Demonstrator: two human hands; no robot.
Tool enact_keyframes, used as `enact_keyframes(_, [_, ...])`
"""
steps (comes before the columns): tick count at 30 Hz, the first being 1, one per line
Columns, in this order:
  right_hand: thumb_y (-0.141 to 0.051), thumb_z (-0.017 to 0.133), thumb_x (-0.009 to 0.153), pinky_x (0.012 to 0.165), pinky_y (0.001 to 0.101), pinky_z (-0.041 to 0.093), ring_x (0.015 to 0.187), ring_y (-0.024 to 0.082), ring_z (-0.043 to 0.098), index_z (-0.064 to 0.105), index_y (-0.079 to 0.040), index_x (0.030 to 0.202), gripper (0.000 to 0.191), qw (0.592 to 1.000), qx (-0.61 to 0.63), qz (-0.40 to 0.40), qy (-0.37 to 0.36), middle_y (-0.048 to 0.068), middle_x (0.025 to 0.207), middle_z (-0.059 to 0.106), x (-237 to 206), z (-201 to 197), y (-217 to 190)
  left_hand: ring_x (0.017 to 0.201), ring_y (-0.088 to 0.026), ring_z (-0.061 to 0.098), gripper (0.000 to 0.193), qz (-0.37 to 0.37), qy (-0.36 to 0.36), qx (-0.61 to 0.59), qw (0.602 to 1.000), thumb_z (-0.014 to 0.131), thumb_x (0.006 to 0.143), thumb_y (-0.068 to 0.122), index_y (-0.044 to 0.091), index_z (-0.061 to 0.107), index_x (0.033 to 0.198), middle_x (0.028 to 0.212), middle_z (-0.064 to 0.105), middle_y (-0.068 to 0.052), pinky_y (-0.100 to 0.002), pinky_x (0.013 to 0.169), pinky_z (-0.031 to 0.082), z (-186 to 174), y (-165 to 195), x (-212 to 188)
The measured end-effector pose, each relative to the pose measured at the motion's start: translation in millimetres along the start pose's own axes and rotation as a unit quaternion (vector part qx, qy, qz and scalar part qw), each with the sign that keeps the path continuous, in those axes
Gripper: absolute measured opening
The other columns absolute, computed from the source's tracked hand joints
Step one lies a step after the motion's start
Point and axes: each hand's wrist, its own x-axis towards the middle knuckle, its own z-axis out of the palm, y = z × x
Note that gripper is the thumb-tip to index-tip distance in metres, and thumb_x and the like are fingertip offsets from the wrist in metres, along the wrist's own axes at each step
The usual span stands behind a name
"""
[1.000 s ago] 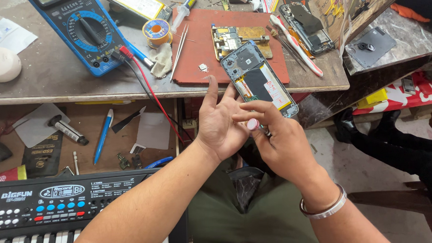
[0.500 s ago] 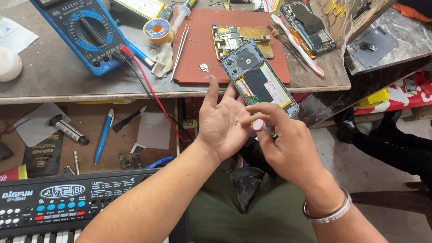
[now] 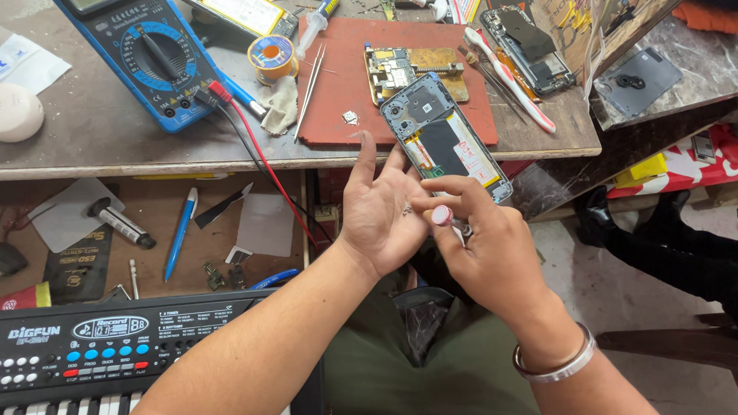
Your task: The person uses a screwdriver to remove screws from the back of a disassembled smartphone. They then connect a charging cable to the phone, observe the screen lighting up, and proceed to remove the back cover and internal components.
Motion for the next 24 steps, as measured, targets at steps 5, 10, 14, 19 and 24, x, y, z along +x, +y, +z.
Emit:
enact_keyframes(5, [-0.018,0.080,0.085,0.067,0.0377,0.059,0.083,0.029,0.077,0.064,-0.009,0.114,0.034,0.999,-0.031,-0.042,0.002,0.009,0.095,0.079,6,5,-2,0.132,-0.031,0.055,0.076,0.001,-0.012,0.024,1.000,0.044,0.104,0.067,0.014,0.034,0.158,0.152,0.050,-0.011,-0.046,0.107,0.047,-6,1,1])
enact_keyframes(10, [-0.022,0.086,0.080,0.066,0.0423,0.057,0.078,0.032,0.075,0.069,-0.013,0.107,0.033,0.994,-0.101,-0.006,-0.043,0.012,0.081,0.076,20,4,-5,0.120,-0.029,0.059,0.075,0.004,0.002,0.047,0.999,0.043,0.104,0.066,0.015,0.035,0.158,0.148,0.053,-0.011,-0.042,0.102,0.051,-14,2,1])
enact_keyframes(14, [-0.018,0.085,0.077,0.067,0.0437,0.056,0.081,0.035,0.073,0.069,-0.011,0.105,0.033,0.995,-0.078,-0.019,-0.066,0.013,0.083,0.076,31,1,-6,0.116,-0.026,0.060,0.067,0.000,-0.089,-0.044,0.995,0.041,0.117,0.059,0.010,0.035,0.162,0.144,0.056,-0.014,-0.042,0.108,0.051,-19,1,2])
enact_keyframes(19, [-0.014,0.080,0.078,0.069,0.0429,0.057,0.085,0.035,0.075,0.064,-0.007,0.100,0.028,0.996,-0.033,-0.023,-0.080,0.014,0.087,0.076,39,2,-5,0.116,-0.022,0.060,0.069,0.012,0.042,0.032,0.999,0.045,0.104,0.061,0.014,0.040,0.155,0.131,0.061,-0.006,-0.039,0.105,0.052,-16,0,2])
enact_keyframes(24, [-0.013,0.073,0.082,0.068,0.0488,0.055,0.081,0.040,0.071,0.058,-0.007,0.108,0.032,0.992,-0.083,-0.033,-0.085,0.014,0.086,0.074,37,8,-6,0.119,-0.020,0.060,0.066,0.005,0.020,0.022,1.000,0.045,0.109,0.061,0.015,0.042,0.156,0.131,0.061,-0.005,-0.036,0.099,0.054,-11,2,2])
